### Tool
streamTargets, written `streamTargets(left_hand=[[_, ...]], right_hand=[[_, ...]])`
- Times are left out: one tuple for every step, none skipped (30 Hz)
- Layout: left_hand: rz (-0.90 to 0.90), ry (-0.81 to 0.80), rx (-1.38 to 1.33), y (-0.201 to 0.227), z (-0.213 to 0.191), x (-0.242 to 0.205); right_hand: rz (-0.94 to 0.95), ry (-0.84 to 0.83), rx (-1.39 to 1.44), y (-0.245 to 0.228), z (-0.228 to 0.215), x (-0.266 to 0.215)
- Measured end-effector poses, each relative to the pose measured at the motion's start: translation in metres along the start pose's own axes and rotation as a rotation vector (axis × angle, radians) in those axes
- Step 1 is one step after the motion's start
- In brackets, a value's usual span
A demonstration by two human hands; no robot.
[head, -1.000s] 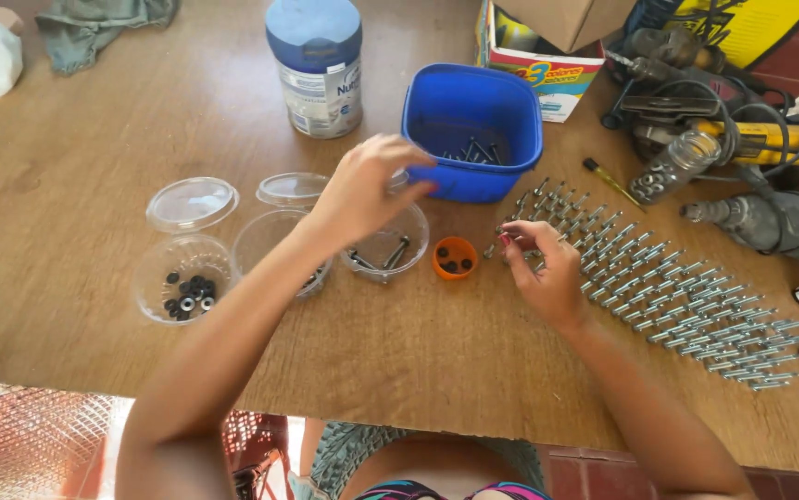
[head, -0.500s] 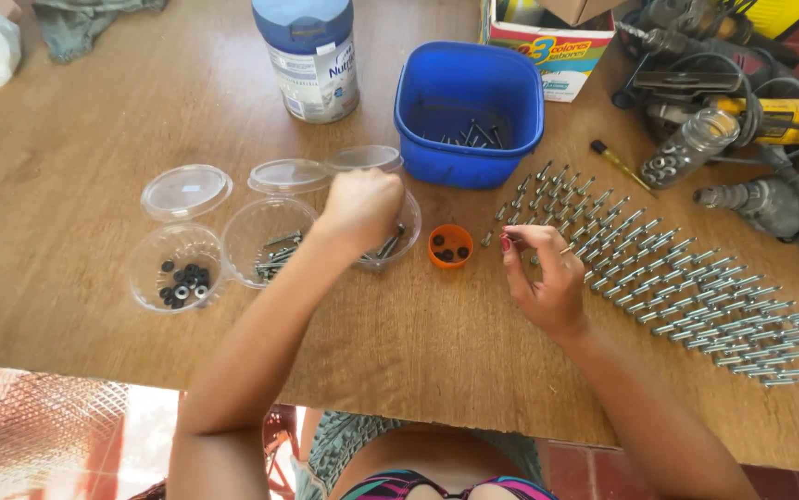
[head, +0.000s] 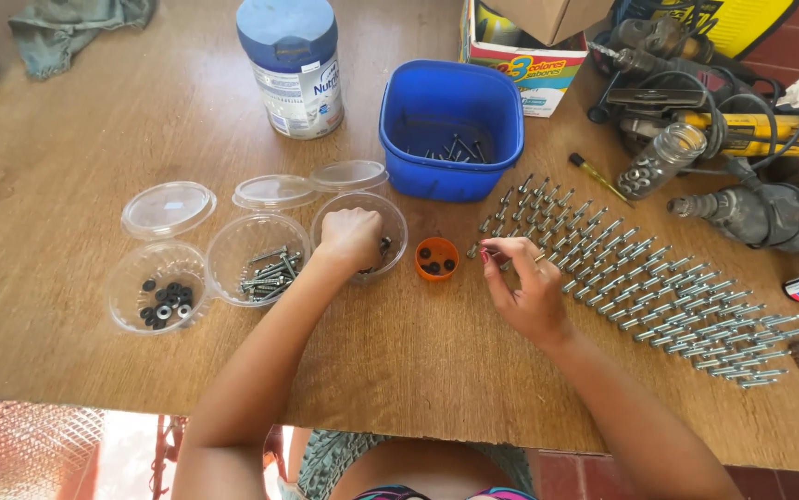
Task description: Assembling small hardware components by threading washers and spacers onto bolts at a workbench.
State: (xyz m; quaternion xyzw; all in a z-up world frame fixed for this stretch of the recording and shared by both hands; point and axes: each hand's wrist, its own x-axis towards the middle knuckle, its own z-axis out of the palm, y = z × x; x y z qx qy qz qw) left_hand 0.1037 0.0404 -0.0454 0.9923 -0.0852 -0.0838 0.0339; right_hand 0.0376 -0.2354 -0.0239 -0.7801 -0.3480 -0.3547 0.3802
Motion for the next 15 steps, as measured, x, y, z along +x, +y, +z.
streamTargets(left_hand=[[0.005, 0.002, 0.002, 0.002, -0.004, -0.007], [-0.014, 0.08, 0.013, 0.003, -0.01, -0.013], [-0.034, 0.158, 0.025, 0.003, -0.016, -0.019], [-0.03, 0.16, 0.026, 0.007, -0.025, -0.033], [-0.037, 0.321, 0.094, 0.009, -0.034, -0.046], [-0.048, 0.48, 0.16, 0.012, -0.042, -0.062], [-0.048, 0.479, 0.16, 0.015, -0.042, -0.067], [-0.001, 0.617, 0.142, 0.017, -0.043, -0.072], [0.045, 0.754, 0.122, 0.02, -0.044, -0.078], [0.05, 0.756, 0.125, 0.032, -0.051, -0.089], [0.16, 0.765, -0.179, 0.044, -0.058, -0.101], [0.273, 0.763, -0.486, 0.057, -0.066, -0.111], [0.281, 0.766, -0.484, 0.059, -0.055, -0.107], [0.372, 0.814, -0.566, 0.062, -0.043, -0.102], [0.465, 0.86, -0.649, 0.064, -0.032, -0.096]], right_hand=[[0.0, 0.003, -0.005, -0.001, -0.002, 0.0], [0.002, 0.004, -0.005, 0.0, -0.003, 0.001], [0.005, 0.005, -0.006, 0.0, -0.005, 0.003], [0.004, 0.008, -0.01, -0.002, -0.007, 0.004], [0.011, 0.001, -0.007, -0.003, -0.009, 0.006], [0.018, -0.01, -0.001, -0.006, -0.011, 0.006], [0.019, -0.01, -0.002, -0.007, -0.012, 0.007], [0.026, -0.019, 0.005, -0.009, -0.012, 0.008], [0.033, -0.028, 0.013, -0.011, -0.012, 0.008], [0.033, -0.023, 0.011, -0.017, -0.011, 0.01], [0.066, -0.03, 0.052, -0.023, -0.01, 0.011], [0.096, -0.035, 0.09, -0.028, -0.01, 0.014], [0.094, -0.029, 0.084, -0.033, -0.01, 0.015], [0.194, -0.069, 0.181, -0.038, -0.011, 0.017], [0.293, -0.11, 0.279, -0.042, -0.012, 0.019]])
